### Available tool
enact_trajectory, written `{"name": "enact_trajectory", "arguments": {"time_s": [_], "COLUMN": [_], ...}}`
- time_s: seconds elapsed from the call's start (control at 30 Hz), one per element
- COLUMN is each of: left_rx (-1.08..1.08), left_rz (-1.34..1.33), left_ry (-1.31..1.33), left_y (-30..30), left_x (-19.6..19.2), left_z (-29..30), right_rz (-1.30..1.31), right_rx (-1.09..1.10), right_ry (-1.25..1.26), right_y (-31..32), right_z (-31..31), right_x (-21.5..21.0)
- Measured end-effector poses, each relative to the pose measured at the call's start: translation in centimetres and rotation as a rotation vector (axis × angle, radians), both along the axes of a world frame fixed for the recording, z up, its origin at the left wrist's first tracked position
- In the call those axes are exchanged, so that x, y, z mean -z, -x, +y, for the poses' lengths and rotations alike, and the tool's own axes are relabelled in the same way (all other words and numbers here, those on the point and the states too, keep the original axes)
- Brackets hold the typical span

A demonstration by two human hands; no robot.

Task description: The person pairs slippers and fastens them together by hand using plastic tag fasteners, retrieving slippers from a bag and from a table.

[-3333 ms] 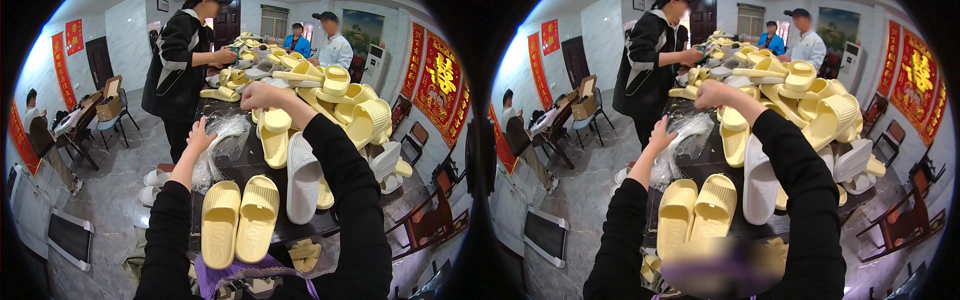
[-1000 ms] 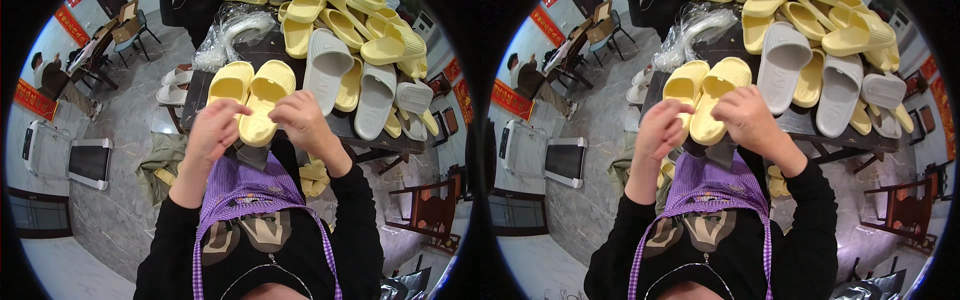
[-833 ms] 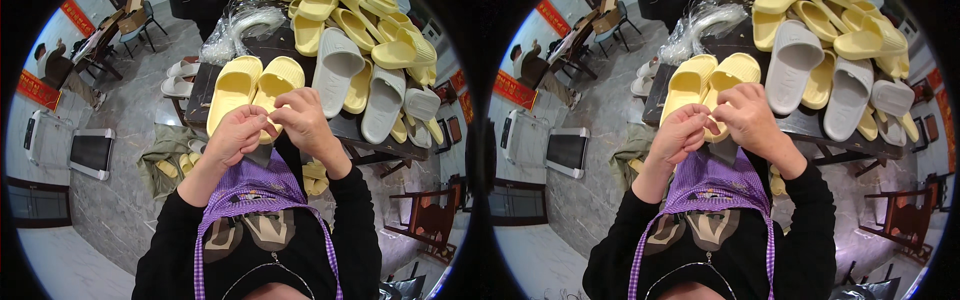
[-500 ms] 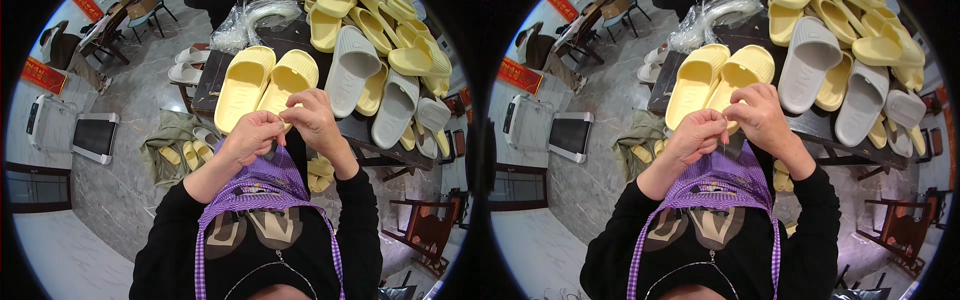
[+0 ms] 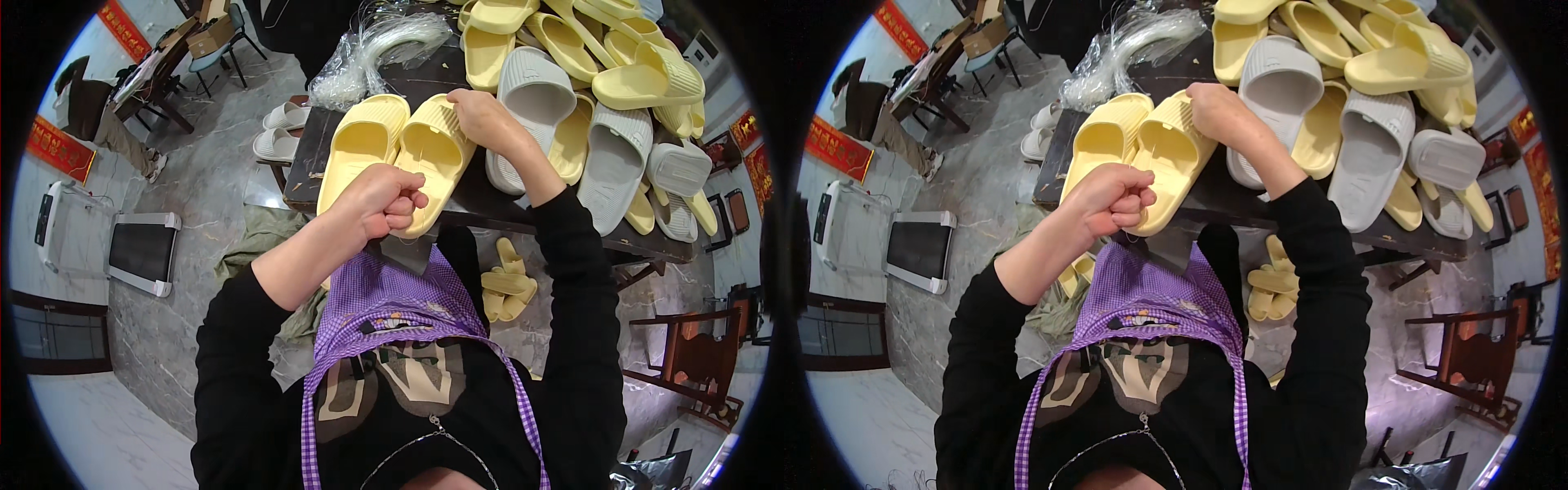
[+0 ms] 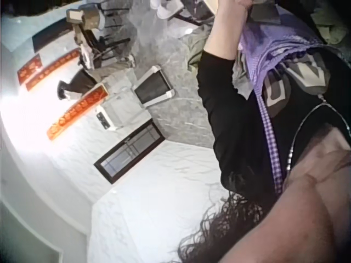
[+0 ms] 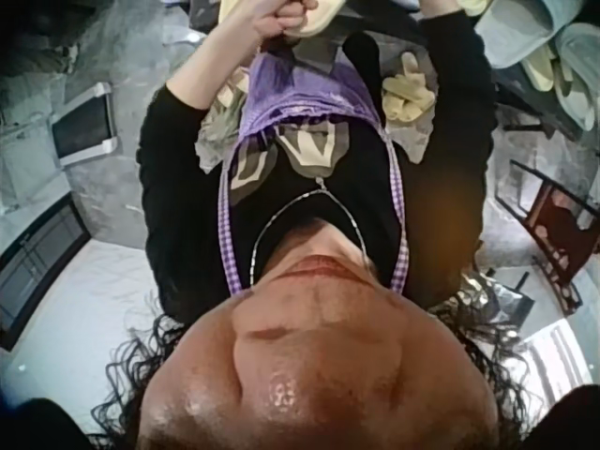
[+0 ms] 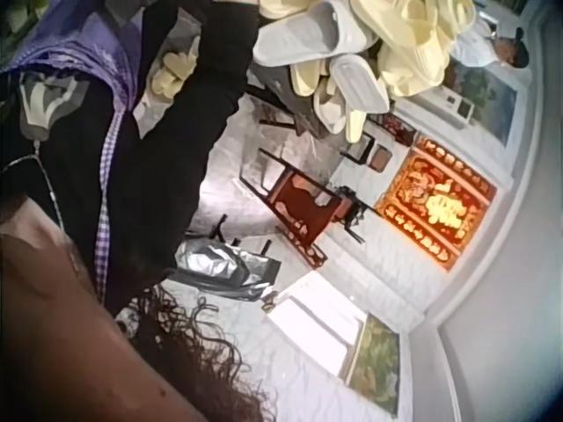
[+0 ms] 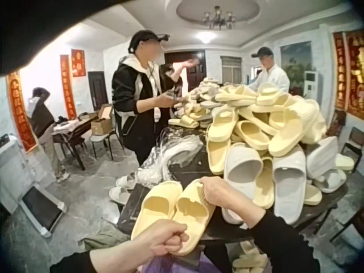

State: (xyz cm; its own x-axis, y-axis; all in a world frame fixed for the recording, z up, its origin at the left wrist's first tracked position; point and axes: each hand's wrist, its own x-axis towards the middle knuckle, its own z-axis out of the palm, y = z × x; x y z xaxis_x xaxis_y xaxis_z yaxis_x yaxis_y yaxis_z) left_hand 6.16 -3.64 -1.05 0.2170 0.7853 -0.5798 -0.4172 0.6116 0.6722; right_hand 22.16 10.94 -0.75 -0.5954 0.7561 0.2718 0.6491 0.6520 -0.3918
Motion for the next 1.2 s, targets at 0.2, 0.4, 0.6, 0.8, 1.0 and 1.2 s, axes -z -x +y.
{"name": "enact_trajectory", "arguments": {"time_s": [0.2,0.4,0.6,0.8,1.0,1.2], "left_rx": [-0.031,-0.14,-0.287,-0.278,-0.27,-0.28], "left_rz": [0.047,0.035,-0.158,-0.215,-0.237,-0.234], "left_ry": [0.061,0.051,-0.006,-0.005,0.03,0.036], "left_y": [-0.8,-2.7,-4.2,-4.4,-4.2,-4.2], "left_x": [-0.4,1.0,3.0,3.0,3.2,2.8], "left_z": [2.4,5.0,6.0,6.2,6.8,6.2], "right_rz": [0.006,0.107,0.063,0.241,0.469,0.577], "right_rx": [-0.054,-0.143,-0.087,-0.014,0.081,0.103], "right_ry": [-0.013,0.117,0.19,0.659,0.961,0.762], "right_y": [0.2,0.4,1.6,2.1,2.5,2.7], "right_z": [1.7,2.8,2.6,2.4,2.9,2.8], "right_x": [0.4,0.8,1.6,2.1,2.4,3.4]}}
